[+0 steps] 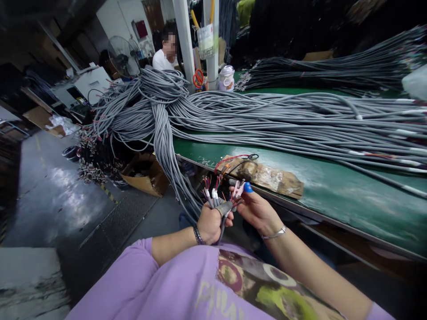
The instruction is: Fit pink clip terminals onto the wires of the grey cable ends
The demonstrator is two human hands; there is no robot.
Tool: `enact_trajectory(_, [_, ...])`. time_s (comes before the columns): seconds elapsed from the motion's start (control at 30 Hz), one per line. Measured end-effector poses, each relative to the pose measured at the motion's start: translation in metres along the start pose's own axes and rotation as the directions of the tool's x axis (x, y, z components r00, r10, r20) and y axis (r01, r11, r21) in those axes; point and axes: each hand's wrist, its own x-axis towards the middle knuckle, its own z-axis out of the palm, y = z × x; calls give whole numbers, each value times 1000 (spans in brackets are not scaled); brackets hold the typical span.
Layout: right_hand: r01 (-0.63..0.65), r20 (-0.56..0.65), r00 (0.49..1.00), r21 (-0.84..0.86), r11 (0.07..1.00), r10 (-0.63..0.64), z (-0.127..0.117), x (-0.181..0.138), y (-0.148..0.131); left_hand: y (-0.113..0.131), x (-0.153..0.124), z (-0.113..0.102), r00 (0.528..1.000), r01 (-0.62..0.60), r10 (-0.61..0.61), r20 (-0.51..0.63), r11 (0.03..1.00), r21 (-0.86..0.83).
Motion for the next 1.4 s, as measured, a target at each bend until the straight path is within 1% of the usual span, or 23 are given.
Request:
enact_trajectory(0.1, [21,11,1000,-24,999,-21,-1,1,1,0,0,2,1000,24,-24,-5,999,26])
enact_trajectory(0.2, [16,19,1000,-30,999,-15,-1,-1,3,1,-1,2,999,32,-32,-13,999,27])
enact_trajectory(0.37, [30,11,999,25,999,-30,1,-3,4,1,-4,-1,1000,-23,23,-4,1000,-14])
enact_trajectory(0.5, [13,21,1000,32,999,-14,2,-4,0,-1,-8,-6,999,-45,45,15,999,-14])
enact_trajectory(0.67, [34,-4,999,-48,998,-34,7,-9,-6,-3,-9,-7,998,-51,51,20,999,-9])
enact_trajectory(0.8, [47,-8,999,-119,992,-48,8,-11,-5,-1,-7,-5,999,-49,48,24,999,5])
enact_trajectory(1.0, [141,-59,986,-190,972,-155,6,-7,3,-2,-3,-4,999,-34,33,42,999,15])
enact_trajectory(1.07, [136,-76,986,-181,974,-151,6,-5,4,-2,-2,-4,999,-35,34,36,999,17])
enact_trajectory(1.2, [90,-118,988,-112,990,-103,4,-2,3,-2,-1,-5,999,-34,33,31,999,31])
enact_trajectory(1.4, [80,-107,990,-87,993,-89,2,0,2,1,-1,-2,999,-5,3,34,997,74])
